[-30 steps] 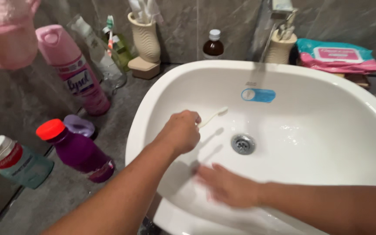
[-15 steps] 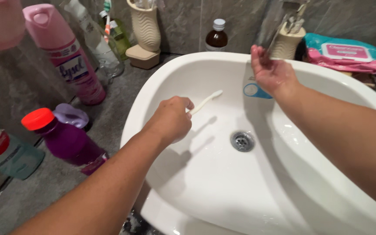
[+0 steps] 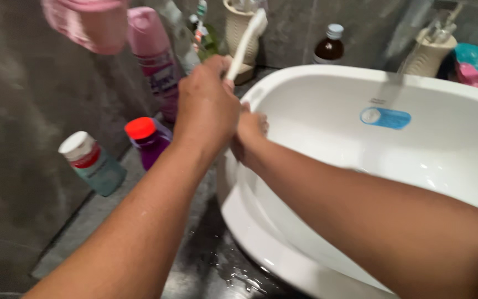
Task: The person scrubs the interior of a white bathroom sink using a toothbrush and running water. They repeatedly scrub the basin and drain area, rinse the toothbrush, and wipe the surface with their hand before turning off the tap.
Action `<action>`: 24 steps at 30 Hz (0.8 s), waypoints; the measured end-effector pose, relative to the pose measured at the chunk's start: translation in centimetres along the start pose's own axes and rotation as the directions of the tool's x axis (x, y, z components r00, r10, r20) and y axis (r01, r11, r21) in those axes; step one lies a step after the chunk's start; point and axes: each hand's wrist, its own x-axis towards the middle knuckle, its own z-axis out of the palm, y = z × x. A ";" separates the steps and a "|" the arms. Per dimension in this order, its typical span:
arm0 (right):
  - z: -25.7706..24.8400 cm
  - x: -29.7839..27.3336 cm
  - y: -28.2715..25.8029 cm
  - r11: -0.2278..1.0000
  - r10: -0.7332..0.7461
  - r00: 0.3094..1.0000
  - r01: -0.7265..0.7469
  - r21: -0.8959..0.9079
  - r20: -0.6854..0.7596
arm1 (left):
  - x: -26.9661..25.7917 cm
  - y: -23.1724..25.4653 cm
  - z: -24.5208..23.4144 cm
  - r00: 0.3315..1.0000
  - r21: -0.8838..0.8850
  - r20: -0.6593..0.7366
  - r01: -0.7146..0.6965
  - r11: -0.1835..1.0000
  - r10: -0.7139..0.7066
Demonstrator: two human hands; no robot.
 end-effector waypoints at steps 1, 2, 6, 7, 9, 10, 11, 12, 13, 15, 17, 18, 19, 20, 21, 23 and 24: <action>-0.5 -2.2 0.7 0.996 0.084 0.975 -0.081 -0.026 0.205 | 0.1 -0.3 -0.4 0.999 -0.024 0.016 0.047 0.999 -0.046; -1.7 -3.7 0.7 0.986 0.167 0.907 -0.152 -0.070 0.387 | 0.1 -0.6 -0.2 0.998 0.018 0.069 -0.001 1.000 0.000; -9.0 -13.4 2.4 0.765 -0.249 0.673 0.577 -0.285 0.697 | -0.8 -0.7 3.5 0.955 0.051 0.265 -0.148 0.988 0.130; -11.1 -15.1 1.5 0.546 -0.066 0.596 0.693 -0.470 0.801 | -1.3 -0.5 4.9 0.939 0.027 0.307 -0.170 0.985 0.154; -15.3 -17.9 -0.8 0.405 0.205 0.544 0.709 -0.577 0.813 | -2.9 0.1 7.6 0.833 0.125 0.534 -0.243 0.962 0.141; -17.9 -19.4 -1.9 0.533 0.243 0.535 0.623 -0.572 0.809 | -3.8 0.2 8.8 0.795 0.102 0.580 -0.289 0.952 0.179; -19.7 -20.2 -3.2 0.474 0.327 0.542 0.614 -0.631 0.774 | -4.6 0.4 9.8 0.752 0.077 0.623 -0.334 0.939 0.217; -21.5 -20.8 -4.3 0.409 0.410 0.544 0.607 -0.681 0.732 | -5.4 0.5 10.8 0.720 0.091 0.662 -0.352 0.932 0.208; -23.0 -21.3 -5.3 0.472 0.386 0.500 0.615 -0.632 0.775 | -6.1 0.6 11.8 0.688 0.104 0.698 -0.371 0.923 0.198; -25.7 -22.1 -6.8 0.588 0.319 0.396 0.630 -0.508 0.861 | -6.5 0.7 13.1 0.645 0.143 0.748 -0.390 0.910 0.159; -29.2 -22.8 -8.1 0.631 0.345 0.415 0.561 -0.535 0.842 | -6.3 0.6 14.2 0.621 0.184 0.777 -0.382 0.906 0.104; -31.2 -23.2 -8.7 0.651 0.360 0.422 0.525 -0.548 0.832 | -6.1 0.5 14.5 0.618 0.192 0.779 -0.403 0.895 0.111; -32.9 -23.2 -8.9 0.511 0.407 0.495 0.574 -0.640 0.768 | -5.7 0.3 14.7 0.615 0.200 0.780 -0.423 0.884 0.118; -34.9 -22.8 -9.2 0.353 0.438 0.572 0.601 -0.718 0.694 | -5.3 0.1 14.8 0.613 0.204 0.779 -0.445 0.872 0.130; -37.4 -22.3 -9.7 0.286 0.484 0.620 0.555 -0.781 0.618 | -5.0 -0.1 14.8 0.611 0.219 0.784 -0.439 0.871 0.111; -42.3 -20.1 -10.3 0.096 0.535 0.711 0.485 -0.869 0.456 | -4.9 0.0 15.8 0.603 0.244 0.794 -0.423 0.873 0.070; -44.4 -18.5 -10.4 -0.017 0.527 0.756 0.466 -0.885 0.388 | -4.7 -0.1 15.9 0.613 0.244 0.789 -0.380 0.892 0.045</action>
